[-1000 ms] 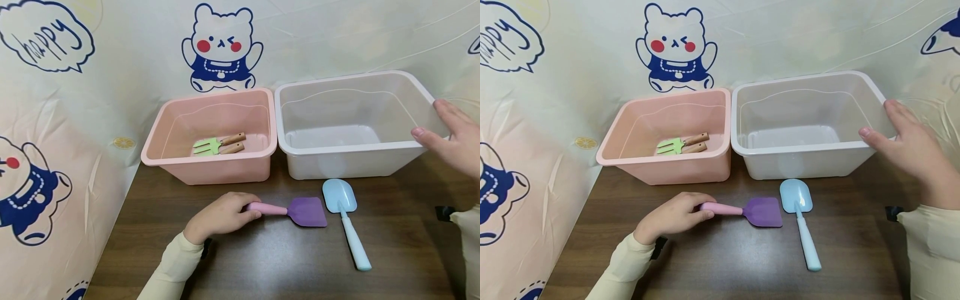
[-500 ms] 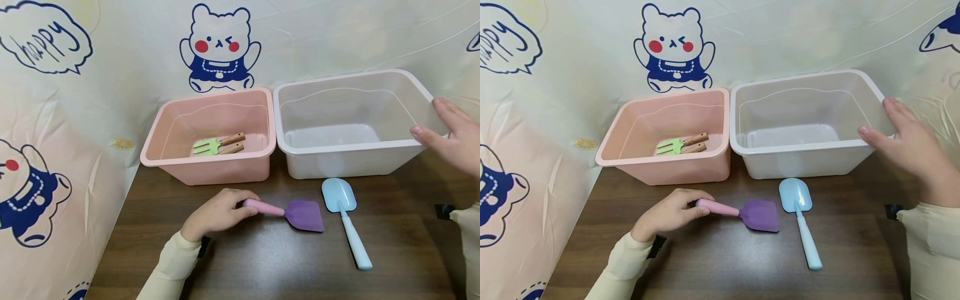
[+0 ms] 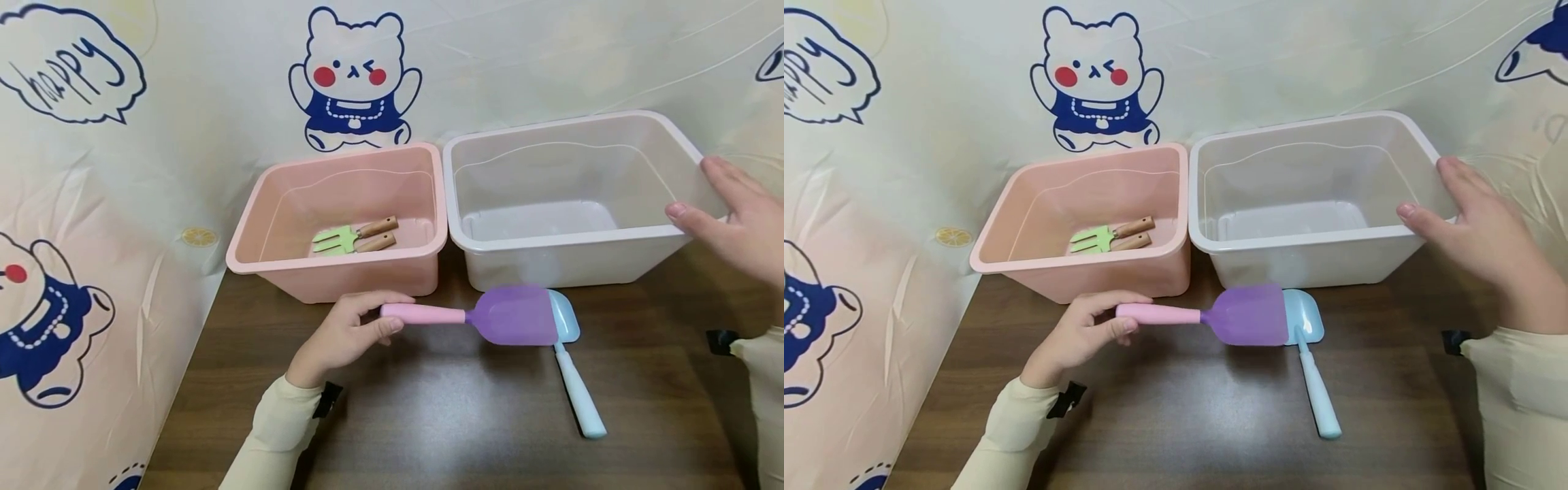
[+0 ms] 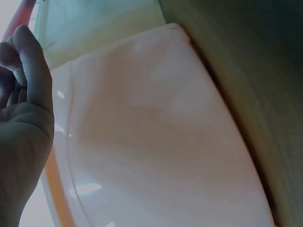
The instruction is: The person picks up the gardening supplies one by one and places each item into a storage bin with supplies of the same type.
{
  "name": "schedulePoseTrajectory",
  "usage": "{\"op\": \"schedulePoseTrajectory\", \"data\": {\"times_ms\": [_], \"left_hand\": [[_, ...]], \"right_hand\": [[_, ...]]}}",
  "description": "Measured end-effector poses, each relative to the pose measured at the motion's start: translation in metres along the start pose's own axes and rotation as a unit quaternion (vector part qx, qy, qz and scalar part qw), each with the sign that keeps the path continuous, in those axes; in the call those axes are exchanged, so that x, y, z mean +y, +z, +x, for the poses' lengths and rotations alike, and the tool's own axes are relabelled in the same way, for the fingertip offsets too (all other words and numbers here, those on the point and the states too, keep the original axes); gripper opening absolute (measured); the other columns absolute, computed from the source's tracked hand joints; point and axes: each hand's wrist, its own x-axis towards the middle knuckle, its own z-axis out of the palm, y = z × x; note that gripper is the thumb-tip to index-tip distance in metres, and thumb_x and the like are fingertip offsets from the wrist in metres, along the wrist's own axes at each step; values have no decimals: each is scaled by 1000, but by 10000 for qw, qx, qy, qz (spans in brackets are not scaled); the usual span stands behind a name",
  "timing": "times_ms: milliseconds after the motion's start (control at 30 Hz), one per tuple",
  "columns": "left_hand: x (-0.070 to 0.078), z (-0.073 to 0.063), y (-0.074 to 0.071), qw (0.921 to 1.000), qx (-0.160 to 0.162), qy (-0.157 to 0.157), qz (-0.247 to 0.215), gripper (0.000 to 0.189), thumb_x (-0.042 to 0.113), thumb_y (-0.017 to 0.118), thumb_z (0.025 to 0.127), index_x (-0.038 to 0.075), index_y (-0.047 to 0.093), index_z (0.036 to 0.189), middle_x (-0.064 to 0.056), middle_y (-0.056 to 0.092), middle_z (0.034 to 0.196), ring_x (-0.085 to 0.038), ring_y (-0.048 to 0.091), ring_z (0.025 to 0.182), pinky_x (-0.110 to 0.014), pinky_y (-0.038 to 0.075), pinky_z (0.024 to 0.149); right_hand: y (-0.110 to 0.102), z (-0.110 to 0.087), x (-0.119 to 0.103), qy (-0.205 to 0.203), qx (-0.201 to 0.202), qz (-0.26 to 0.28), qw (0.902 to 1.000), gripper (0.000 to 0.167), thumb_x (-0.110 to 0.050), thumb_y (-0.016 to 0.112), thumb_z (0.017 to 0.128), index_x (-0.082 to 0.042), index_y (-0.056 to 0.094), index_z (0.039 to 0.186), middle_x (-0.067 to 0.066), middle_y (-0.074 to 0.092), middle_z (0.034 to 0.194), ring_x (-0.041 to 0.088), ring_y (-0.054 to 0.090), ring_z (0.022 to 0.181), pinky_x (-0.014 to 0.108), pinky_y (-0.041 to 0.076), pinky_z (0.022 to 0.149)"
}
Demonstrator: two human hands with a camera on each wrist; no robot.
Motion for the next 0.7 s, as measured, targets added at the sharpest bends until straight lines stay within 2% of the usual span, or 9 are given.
{"op": "schedulePoseTrajectory", "data": {"times_ms": [167,267,500,567,700], "left_hand": [[7,3,-6,9985,268,360,-301,23,2,67,96,-3,68,119,-12,65,80,-23,62,59,-40,58,55],[11,5,-8,9975,409,446,-367,22,0,66,96,-4,67,117,-12,65,79,-23,60,54,-39,57,53],[22,14,-12,9937,810,657,-403,23,1,64,97,-9,64,118,-21,63,79,-25,59,52,-37,56,52],[25,19,-15,9923,850,748,-504,26,5,65,98,-11,64,119,-24,63,79,-24,59,53,-36,55,52],[32,32,-21,9902,859,885,-661,32,12,66,99,-13,64,118,-21,65,79,-23,59,53,-34,55,51]], "right_hand": [[-3,3,2,-255,75,296,9992,88,-46,50,102,-3,0,160,23,-6,164,46,-4,149,60,-3,117],[-4,2,0,-349,122,384,9986,86,-45,50,103,0,3,160,25,-3,164,46,-3,149,59,-3,118],[-4,0,-4,-178,118,323,9992,86,-45,49,103,-3,1,160,24,-3,165,49,-1,149,66,-1,115],[-3,0,-5,-90,104,287,9995,87,-46,49,103,-4,0,160,24,-4,165,50,-1,148,69,0,112],[-3,-1,-6,-17,92,267,9996,87,-46,49,102,-4,-1,160,24,-5,165,51,-2,148,73,0,109]]}}
